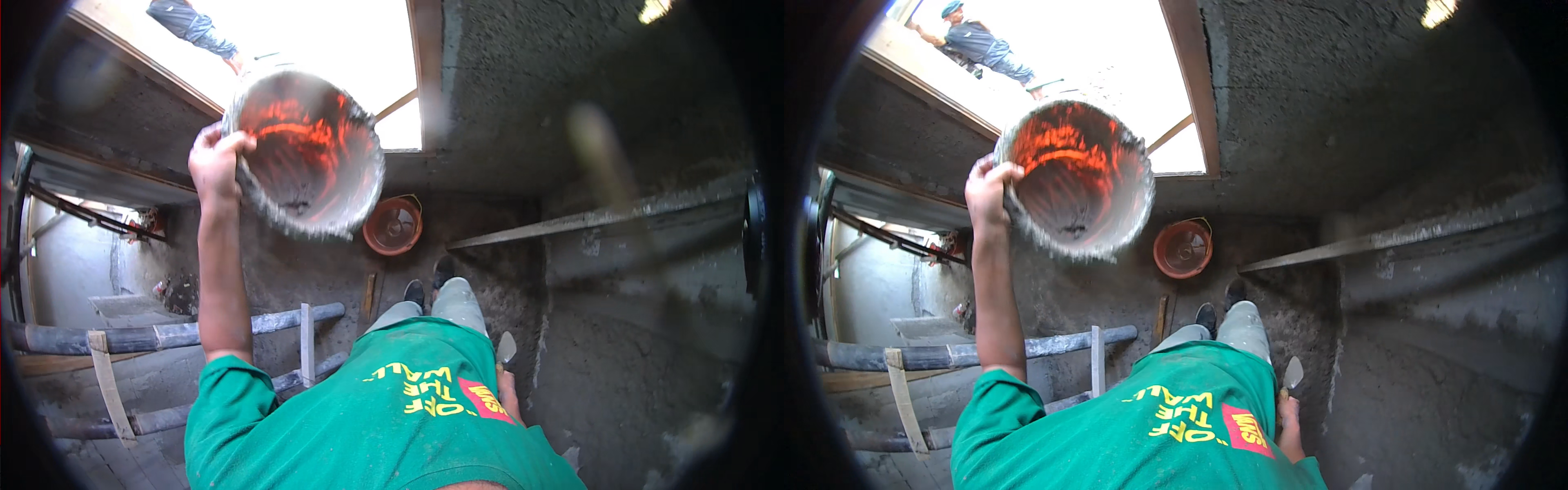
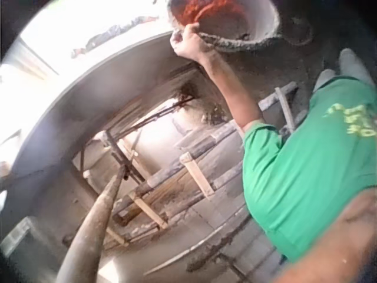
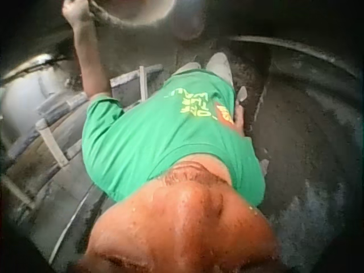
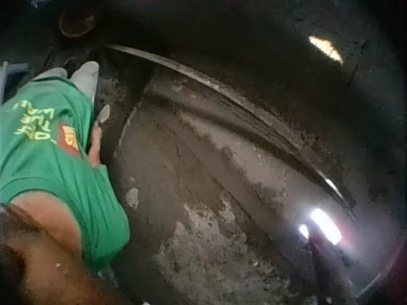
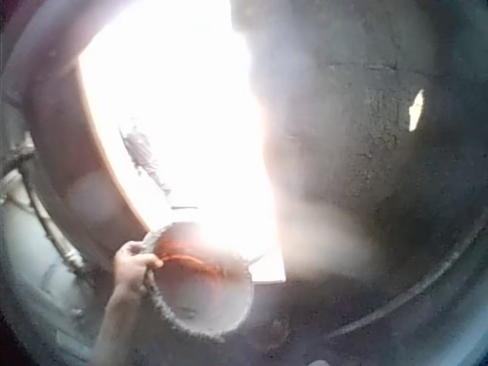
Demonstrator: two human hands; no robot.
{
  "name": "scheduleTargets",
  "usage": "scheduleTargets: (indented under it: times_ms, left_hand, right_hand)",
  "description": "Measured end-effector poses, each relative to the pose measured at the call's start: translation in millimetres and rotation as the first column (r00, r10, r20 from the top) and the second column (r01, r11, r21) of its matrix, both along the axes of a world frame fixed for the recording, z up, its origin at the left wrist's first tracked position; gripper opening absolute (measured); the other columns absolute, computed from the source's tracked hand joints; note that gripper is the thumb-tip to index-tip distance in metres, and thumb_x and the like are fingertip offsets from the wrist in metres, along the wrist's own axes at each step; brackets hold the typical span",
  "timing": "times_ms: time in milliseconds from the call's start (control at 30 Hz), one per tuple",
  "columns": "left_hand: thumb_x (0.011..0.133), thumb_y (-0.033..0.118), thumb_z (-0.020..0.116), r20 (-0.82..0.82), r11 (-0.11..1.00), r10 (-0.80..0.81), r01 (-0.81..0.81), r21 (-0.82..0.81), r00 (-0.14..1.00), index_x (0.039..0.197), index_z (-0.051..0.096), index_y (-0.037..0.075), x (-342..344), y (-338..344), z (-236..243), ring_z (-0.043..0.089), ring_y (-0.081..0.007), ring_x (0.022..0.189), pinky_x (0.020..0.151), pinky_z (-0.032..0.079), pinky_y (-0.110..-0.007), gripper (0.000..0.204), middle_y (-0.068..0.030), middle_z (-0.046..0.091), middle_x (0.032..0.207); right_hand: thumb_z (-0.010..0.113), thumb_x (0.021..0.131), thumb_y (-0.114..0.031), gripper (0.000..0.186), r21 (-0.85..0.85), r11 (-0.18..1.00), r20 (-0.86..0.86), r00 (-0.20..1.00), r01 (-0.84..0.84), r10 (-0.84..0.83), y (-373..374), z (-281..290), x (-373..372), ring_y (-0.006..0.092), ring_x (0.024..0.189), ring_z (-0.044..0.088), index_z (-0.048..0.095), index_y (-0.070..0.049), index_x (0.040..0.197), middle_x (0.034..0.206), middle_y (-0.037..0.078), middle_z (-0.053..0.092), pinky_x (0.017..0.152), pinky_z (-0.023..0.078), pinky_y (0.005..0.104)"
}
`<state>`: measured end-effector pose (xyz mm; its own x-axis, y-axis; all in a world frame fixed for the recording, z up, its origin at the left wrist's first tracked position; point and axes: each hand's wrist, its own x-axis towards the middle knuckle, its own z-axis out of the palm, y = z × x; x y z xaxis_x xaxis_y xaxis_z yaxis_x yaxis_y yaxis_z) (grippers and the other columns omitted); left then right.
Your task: The person applies mortar from a bucket onto a masonry wall, smoothing it with a trowel.
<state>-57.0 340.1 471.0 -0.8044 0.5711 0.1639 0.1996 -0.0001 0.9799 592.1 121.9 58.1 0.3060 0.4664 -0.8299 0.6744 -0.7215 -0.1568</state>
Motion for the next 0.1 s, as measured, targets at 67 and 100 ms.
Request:
scheduleTargets:
  times_ms: [67, 100]
  left_hand:
    - [0.059, -0.005, 0.069, -0.008, 0.999, 0.010, -0.010, 0.042, 1.000, 0.091, 0.059, -0.007, -32, 36, 13, 0.056, -0.0139, 0.066, 0.059, 0.046, -0.027, 0.033, -0.0078, 0.061, 0.078]
    - [0.061, -0.013, 0.064, -0.001, 0.994, 0.099, -0.099, 0.044, 0.995, 0.092, 0.058, -0.007, -35, 61, 20, 0.060, -0.0158, 0.067, 0.061, 0.048, -0.027, 0.032, -0.0090, 0.063, 0.076]
  right_hand:
    - [0.055, 0.086, -0.055, 0.062, 0.013, 0.998, -0.233, 0.970, 0.069, -0.064, 31, 1, -12, 0.0356, 0.086, 0.064, 0.059, 0.000, 0.115, 0.104, 0.021, 0.065, 0.078, 0.049, 0.0492]
    - [0.055, 0.086, -0.055, 0.062, 0.029, 0.999, -0.235, 0.972, 0.035, -0.027, 61, 0, -9, 0.0356, 0.086, 0.064, 0.059, 0.000, 0.115, 0.104, 0.021, 0.065, 0.078, 0.049, 0.0492]
